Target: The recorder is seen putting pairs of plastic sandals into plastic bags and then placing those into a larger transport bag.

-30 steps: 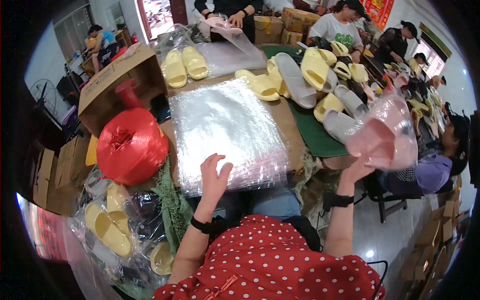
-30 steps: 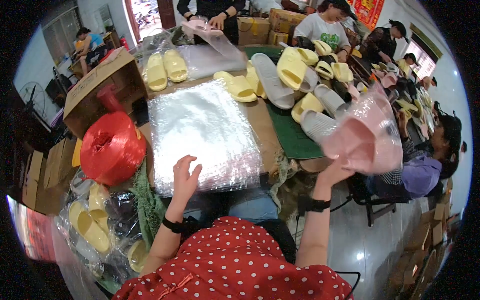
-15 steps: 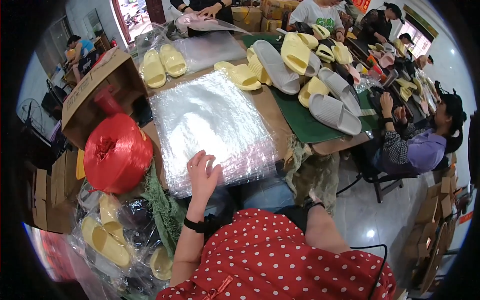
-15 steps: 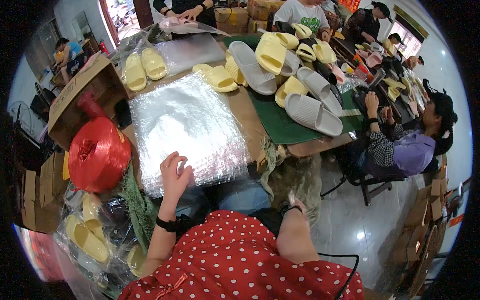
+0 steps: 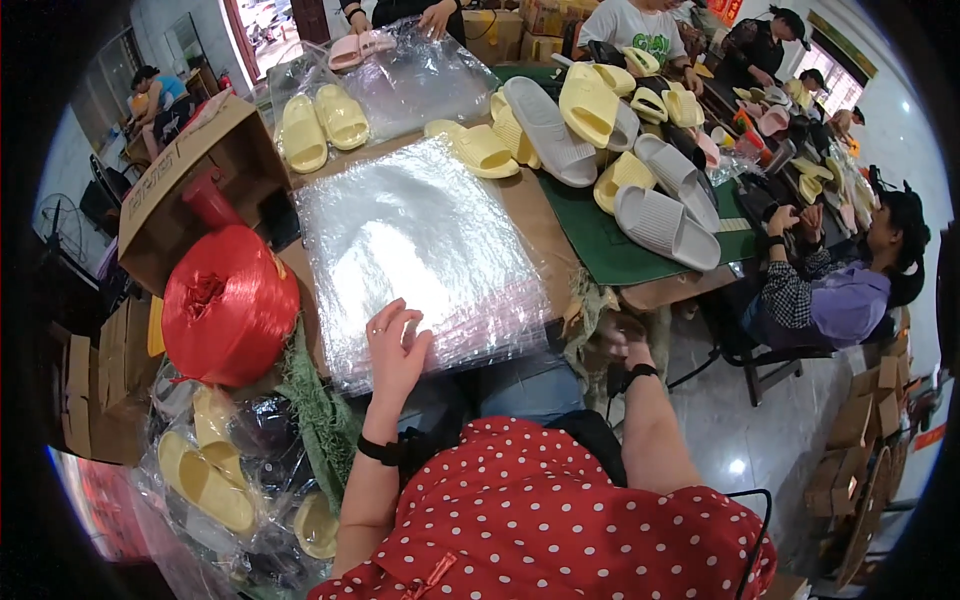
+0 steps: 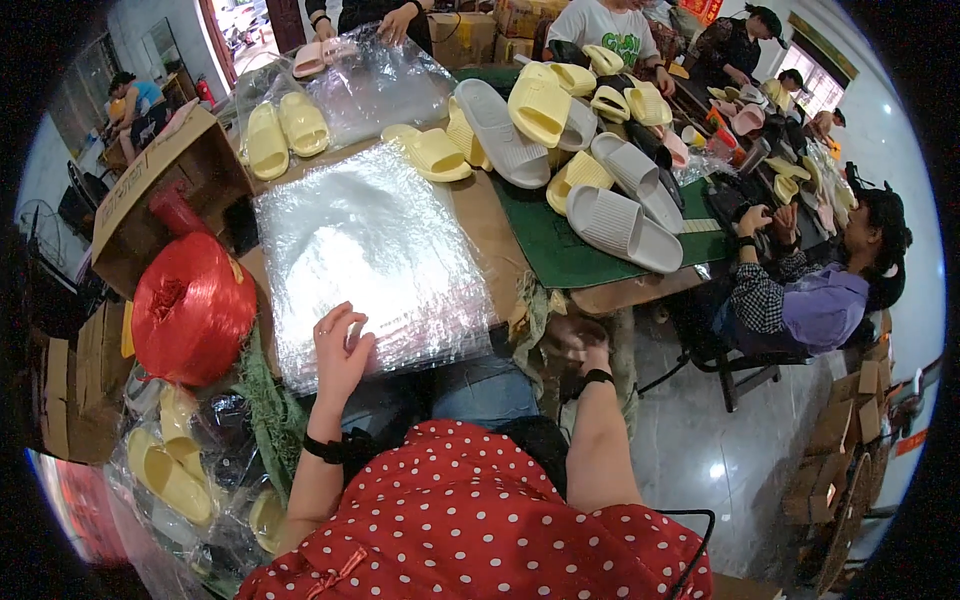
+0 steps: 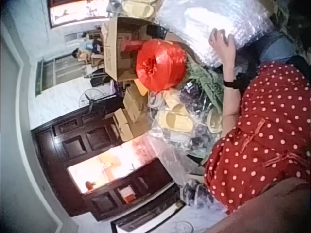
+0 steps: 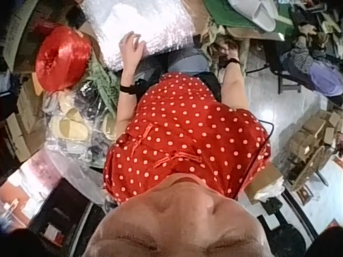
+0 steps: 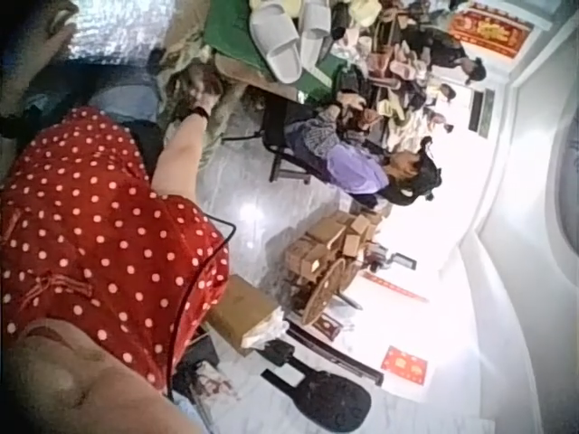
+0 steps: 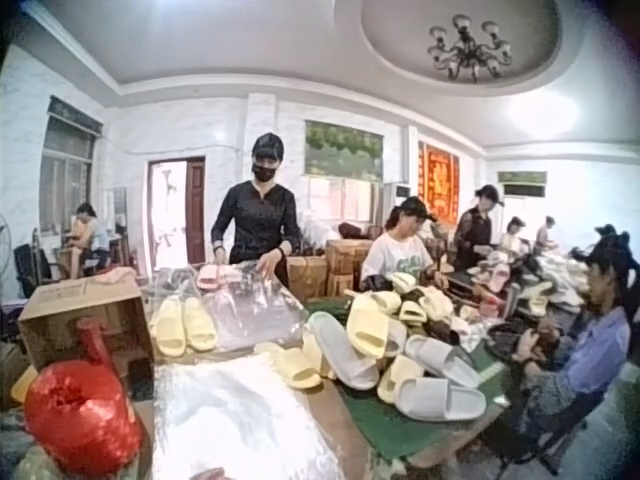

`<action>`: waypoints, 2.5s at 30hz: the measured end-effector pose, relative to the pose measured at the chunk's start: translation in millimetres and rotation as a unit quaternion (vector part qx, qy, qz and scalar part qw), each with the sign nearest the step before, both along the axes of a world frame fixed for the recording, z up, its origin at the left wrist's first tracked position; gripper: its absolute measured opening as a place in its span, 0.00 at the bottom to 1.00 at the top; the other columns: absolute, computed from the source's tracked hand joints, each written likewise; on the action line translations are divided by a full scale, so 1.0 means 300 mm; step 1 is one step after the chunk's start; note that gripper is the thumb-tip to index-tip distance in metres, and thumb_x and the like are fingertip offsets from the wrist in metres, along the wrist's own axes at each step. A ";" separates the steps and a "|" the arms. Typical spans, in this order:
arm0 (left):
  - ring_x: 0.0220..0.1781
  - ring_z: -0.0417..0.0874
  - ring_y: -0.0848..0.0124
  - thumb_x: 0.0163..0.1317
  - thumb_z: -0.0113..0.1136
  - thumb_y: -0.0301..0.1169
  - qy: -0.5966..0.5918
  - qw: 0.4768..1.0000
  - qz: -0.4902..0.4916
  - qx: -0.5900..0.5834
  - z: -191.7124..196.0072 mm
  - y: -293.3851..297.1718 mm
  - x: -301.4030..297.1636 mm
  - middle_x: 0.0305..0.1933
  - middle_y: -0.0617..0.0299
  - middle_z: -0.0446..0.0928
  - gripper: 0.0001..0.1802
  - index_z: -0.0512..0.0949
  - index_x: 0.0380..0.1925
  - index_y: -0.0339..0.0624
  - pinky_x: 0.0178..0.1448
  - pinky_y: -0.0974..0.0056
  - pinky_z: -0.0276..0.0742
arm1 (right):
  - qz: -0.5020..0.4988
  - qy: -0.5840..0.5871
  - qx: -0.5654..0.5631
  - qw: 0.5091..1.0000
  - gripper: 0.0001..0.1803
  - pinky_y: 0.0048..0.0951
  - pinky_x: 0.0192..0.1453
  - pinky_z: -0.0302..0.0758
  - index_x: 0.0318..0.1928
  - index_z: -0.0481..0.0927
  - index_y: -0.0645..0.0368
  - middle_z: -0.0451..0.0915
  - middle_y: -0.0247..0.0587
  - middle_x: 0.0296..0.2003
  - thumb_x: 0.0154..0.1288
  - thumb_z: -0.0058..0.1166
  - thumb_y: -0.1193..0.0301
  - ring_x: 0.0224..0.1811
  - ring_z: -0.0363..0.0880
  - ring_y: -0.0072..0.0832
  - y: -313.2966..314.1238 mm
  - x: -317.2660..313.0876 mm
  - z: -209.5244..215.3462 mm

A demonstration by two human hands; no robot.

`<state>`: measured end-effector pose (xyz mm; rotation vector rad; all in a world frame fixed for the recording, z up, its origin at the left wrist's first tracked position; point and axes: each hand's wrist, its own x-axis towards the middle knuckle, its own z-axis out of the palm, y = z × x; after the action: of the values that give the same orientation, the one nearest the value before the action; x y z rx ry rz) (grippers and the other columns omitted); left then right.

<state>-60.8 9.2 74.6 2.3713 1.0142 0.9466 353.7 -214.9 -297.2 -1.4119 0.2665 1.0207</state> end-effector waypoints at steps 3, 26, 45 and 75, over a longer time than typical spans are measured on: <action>0.62 0.66 0.52 0.51 0.66 0.29 -0.021 1.000 -0.008 -0.009 0.014 0.011 0.013 0.58 0.52 0.72 0.15 0.80 0.40 0.42 0.64 0.52 0.65 | -0.093 -0.174 -0.106 0.975 0.19 0.39 0.43 0.76 0.51 0.74 0.56 0.79 0.40 0.43 0.65 0.56 0.60 0.42 0.80 0.38 -0.130 0.063 0.024; 0.65 0.64 0.55 0.55 0.64 0.28 0.032 0.999 0.037 0.012 -0.029 -0.027 -0.113 0.61 0.54 0.71 0.13 0.80 0.42 0.42 0.54 0.59 0.76 | 0.481 -0.158 0.021 0.862 0.13 0.20 0.25 0.68 0.37 0.84 0.59 0.84 0.34 0.29 0.65 0.60 0.61 0.25 0.79 0.19 0.026 -0.129 0.973; 0.62 0.66 0.51 0.50 0.65 0.29 0.079 0.996 -0.027 -0.011 -0.120 -0.117 -0.145 0.58 0.52 0.71 0.16 0.79 0.42 0.43 0.66 0.51 0.64 | -0.066 -0.428 0.057 0.900 0.17 0.26 0.42 0.71 0.45 0.81 0.67 0.82 0.34 0.36 0.64 0.61 0.66 0.37 0.76 0.21 0.029 0.096 0.800; 0.65 0.64 0.46 0.51 0.62 0.32 0.052 0.989 -0.137 0.003 -0.172 -0.127 0.164 0.60 0.48 0.72 0.19 0.78 0.45 0.39 0.70 0.48 0.57 | 0.124 -0.223 0.284 0.924 0.13 0.19 0.19 0.65 0.44 0.74 0.63 0.74 0.32 0.25 0.69 0.57 0.65 0.17 0.69 0.15 0.414 -0.705 1.321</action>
<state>-11.6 -28.8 22.9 2.5056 0.6959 0.7318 142.1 -90.7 99.0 -1.1095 -0.5227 0.8518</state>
